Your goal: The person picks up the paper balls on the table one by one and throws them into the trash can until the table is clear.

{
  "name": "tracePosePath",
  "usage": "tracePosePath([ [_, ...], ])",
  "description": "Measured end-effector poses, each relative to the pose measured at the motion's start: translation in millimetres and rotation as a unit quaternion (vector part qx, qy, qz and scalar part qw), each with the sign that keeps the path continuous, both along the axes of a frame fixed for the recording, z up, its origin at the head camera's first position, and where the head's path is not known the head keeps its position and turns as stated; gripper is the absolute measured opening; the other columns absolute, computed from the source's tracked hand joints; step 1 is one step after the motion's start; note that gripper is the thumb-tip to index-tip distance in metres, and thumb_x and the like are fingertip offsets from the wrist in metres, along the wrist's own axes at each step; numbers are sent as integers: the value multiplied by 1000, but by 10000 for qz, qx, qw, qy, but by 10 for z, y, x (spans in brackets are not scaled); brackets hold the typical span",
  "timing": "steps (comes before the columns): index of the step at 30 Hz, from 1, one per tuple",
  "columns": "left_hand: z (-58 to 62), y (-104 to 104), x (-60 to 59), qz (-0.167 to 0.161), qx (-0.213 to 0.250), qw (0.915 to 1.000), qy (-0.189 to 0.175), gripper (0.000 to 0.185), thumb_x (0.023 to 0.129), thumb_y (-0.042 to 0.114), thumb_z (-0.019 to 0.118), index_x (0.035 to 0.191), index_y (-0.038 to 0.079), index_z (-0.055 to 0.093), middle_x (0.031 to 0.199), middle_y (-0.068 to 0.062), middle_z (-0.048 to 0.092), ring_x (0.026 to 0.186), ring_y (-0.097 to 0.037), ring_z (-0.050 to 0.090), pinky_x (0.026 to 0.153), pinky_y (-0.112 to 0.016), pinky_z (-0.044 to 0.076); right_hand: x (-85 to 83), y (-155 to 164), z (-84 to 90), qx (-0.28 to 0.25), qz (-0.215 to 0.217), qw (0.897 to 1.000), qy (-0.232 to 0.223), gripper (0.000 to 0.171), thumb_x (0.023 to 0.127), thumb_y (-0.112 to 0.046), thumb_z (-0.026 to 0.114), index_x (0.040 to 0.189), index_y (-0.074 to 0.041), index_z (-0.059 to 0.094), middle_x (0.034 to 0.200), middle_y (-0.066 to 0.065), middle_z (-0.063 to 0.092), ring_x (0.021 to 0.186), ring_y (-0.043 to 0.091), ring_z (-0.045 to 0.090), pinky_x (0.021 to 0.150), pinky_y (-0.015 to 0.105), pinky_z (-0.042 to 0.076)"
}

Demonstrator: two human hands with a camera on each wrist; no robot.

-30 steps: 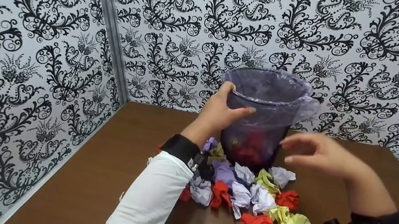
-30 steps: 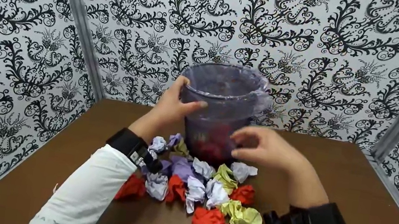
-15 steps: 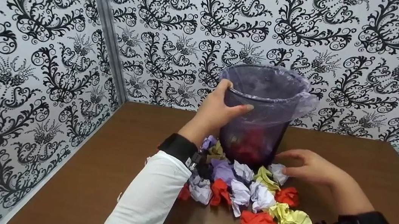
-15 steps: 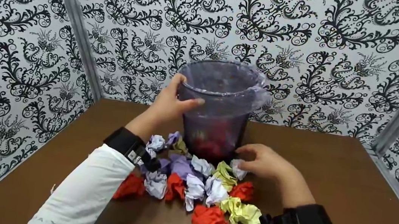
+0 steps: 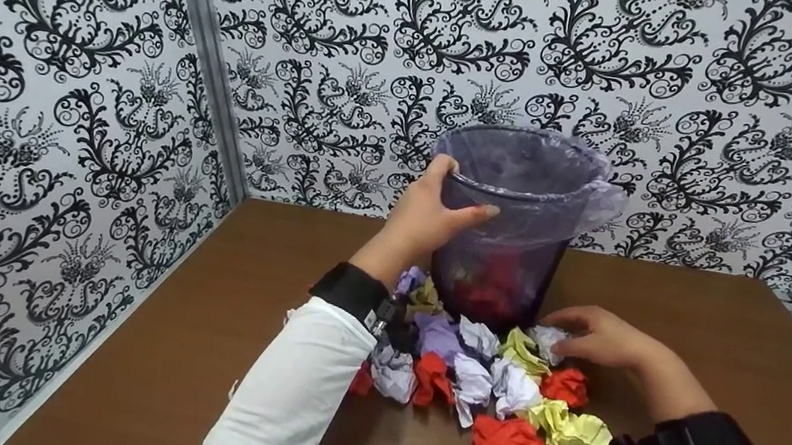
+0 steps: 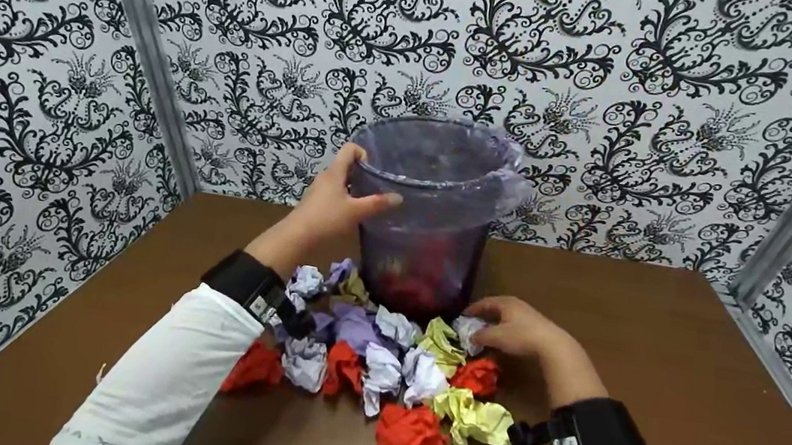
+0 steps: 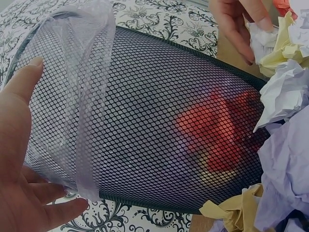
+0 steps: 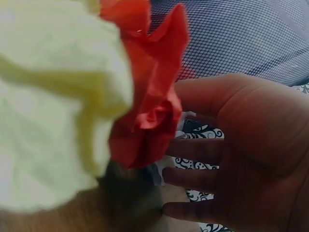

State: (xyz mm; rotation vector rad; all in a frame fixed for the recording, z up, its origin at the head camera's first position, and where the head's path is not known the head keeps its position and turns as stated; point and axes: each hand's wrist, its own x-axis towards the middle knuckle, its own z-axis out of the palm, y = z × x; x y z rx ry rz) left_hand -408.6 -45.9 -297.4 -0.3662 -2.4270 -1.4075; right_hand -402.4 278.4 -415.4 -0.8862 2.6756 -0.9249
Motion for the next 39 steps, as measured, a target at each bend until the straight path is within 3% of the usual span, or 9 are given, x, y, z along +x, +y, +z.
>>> tracePosePath([
  [6, -7, -17, 6, 18, 20, 10000, 87, 72, 58, 69, 79, 112, 36, 44, 107, 8, 60, 96, -14, 61, 83, -38, 54, -16, 16, -12, -103, 139, 9998, 116, 37, 76, -20, 80, 109, -9, 67, 99, 4, 70, 89, 17, 63, 78, 26, 51],
  [12, 1, -7, 8, 37, 57, 10000, 54, 71, 57, 68, 79, 112, 38, 44, 106, 8, 59, 95, -13, 61, 81, -37, 54, -12, 42, -15, -26, 168, 9993, 334, 31, 74, -14, 78, 102, -7, 66, 90, 3, 69, 79, 14, 63, 71, 26, 52],
  [26, 1, -4, 8, 40, 53, 9999, 85, 73, 58, 67, 80, 114, 35, 45, 108, 7, 59, 96, -13, 61, 82, -37, 55, 58, 100, 23, 66, -321, 9983, 488, 31, 63, -5, 73, 92, -10, 66, 79, 2, 65, 69, 15, 59, 60, 27, 51],
  [32, -11, -9, -5, -14, 54, 9998, 180, 75, 58, 68, 79, 115, 33, 45, 108, 7, 59, 98, -13, 61, 85, -38, 54, 119, 199, 194, -404, -494, 9978, 191, 34, 67, -2, 74, 99, -3, 64, 88, 11, 66, 76, 21, 61, 64, 30, 55],
  [39, -23, -18, -20, 18, -46, 9995, 322, 73, 59, 69, 79, 113, 33, 44, 104, 7, 60, 93, -12, 61, 81, -33, 54, 209, 355, 526, -464, -623, 9933, 860, 38, 75, -9, 77, 110, -8, 62, 99, 10, 66, 83, 22, 62, 67, 29, 56],
])
